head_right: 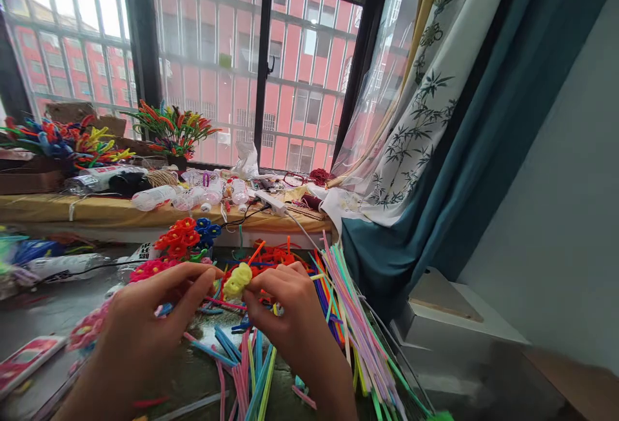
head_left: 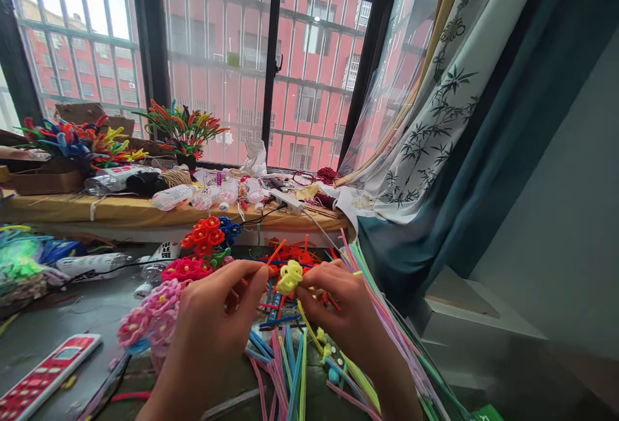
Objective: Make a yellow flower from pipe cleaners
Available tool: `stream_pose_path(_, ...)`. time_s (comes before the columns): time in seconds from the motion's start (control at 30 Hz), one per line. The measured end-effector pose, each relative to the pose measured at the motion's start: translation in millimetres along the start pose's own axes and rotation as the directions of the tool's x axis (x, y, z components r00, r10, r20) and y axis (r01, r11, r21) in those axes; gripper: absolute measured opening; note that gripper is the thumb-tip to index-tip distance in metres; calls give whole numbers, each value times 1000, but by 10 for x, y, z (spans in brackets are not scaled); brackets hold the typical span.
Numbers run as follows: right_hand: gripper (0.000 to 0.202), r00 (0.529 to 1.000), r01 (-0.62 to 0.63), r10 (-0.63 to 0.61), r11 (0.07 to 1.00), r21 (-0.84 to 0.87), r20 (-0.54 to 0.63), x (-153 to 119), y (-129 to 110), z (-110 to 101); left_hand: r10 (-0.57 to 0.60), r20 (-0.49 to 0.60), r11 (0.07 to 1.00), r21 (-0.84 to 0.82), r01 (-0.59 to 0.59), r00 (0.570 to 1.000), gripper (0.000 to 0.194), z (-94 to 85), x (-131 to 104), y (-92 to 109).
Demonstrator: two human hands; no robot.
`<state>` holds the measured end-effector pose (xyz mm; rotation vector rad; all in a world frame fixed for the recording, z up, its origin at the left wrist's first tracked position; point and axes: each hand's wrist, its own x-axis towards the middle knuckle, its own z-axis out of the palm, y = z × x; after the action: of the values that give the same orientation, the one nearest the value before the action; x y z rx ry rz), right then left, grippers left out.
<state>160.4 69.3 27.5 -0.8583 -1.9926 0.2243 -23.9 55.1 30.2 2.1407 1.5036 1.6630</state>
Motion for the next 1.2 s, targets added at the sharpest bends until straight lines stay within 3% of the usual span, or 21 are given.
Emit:
stream_pose_path(0.07, 16, 999, 38, -38, 998, -44, -2, -1, 2, 14, -54, 73, 993, -103, 61, 996, 20, -19, 16, 0)
stream_pose_path(0.13, 18, 995, 96, -98, 987, -126, -16, 3, -2, 42, -20, 106, 988, -151, 36, 994, 17, -27, 27, 7)
stream_pose_path(0.27, 22, 970, 213, -239, 922, -322, -45, 14, -21, 103, 139, 69, 988, -72, -134, 988, 7, -30, 46, 16)
stream_pose_path(0.4, 23, 973, 182, -221, 907, -380, -62, 11, -22, 152, 171, 76, 985, -26, -169, 982, 9, -37, 48, 28)
stream_pose_path(0.47, 22, 987, 103, -135, 950, -296, -91, 13, -10, 173, 141, 79, 989, -44, -138, 987, 11, -37, 42, 37)
stream_pose_path(0.57, 24, 996, -72, 73, 997, 23, -43, 23, 11, 192, 71, 74, 994, -88, -64, 995, 12, -32, 38, 34)
stream_pose_path(0.7, 29, 977, -215, 204, 913, 348, 67, 31, 23, 177, -32, 165, 985, -160, 59, 986, 13, -47, 55, -9)
stream_pose_path(0.83, 30, 962, -271, 233, 864, 425, 140, 24, 3, 141, -21, 330, 985, -154, 75, 944, 20, -100, 58, -46)
stream_pose_path(1.03, 28, 922, -383, 295, 791, 476, 251, 9, -36, 72, 92, 342, 989, -142, -45, 935, 20, -177, 35, 47)
stream_pose_path(1.2, 27, 905, -406, 276, 785, 468, 324, -8, -10, 36, 18, 377, 983, -174, 51, 926, 28, -190, 37, 173)
